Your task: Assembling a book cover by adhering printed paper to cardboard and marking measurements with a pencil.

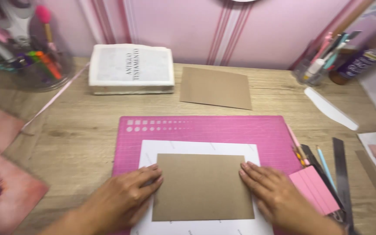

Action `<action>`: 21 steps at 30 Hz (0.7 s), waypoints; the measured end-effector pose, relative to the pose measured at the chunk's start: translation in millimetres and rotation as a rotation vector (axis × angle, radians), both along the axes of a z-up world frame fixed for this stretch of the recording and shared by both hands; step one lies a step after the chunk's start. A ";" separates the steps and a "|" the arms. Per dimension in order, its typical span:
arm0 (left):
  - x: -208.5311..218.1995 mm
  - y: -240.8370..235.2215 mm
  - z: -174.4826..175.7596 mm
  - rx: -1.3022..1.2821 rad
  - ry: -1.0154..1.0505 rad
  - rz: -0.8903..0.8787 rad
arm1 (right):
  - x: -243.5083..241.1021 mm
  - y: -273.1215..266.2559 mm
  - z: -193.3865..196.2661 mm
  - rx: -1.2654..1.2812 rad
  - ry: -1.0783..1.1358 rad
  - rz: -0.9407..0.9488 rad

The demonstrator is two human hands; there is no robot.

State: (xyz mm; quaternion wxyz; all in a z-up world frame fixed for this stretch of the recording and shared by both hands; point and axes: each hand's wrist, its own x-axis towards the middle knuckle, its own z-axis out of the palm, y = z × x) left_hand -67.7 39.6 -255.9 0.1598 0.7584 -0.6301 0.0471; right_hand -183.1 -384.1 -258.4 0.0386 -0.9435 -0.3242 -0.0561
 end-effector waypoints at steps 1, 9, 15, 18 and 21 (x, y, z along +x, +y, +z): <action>-9.2 -4.0 2.6 -0.033 0.112 0.182 | -8.1 11.4 -0.7 0.076 -0.004 -0.113; -22.4 6.8 -47.6 -0.106 0.216 0.368 | -32.7 44.7 -11.3 0.425 -0.005 -0.366; -25.6 7.5 -24.7 -0.076 0.248 0.350 | -30.7 43.3 -20.4 0.444 -0.023 -0.434; -25.6 4.8 -23.8 -0.091 0.120 0.337 | -28.2 37.5 -27.8 0.431 -0.085 -0.371; -24.7 3.6 -23.2 -0.095 0.030 0.324 | -30.0 40.6 -25.9 0.413 -0.084 -0.432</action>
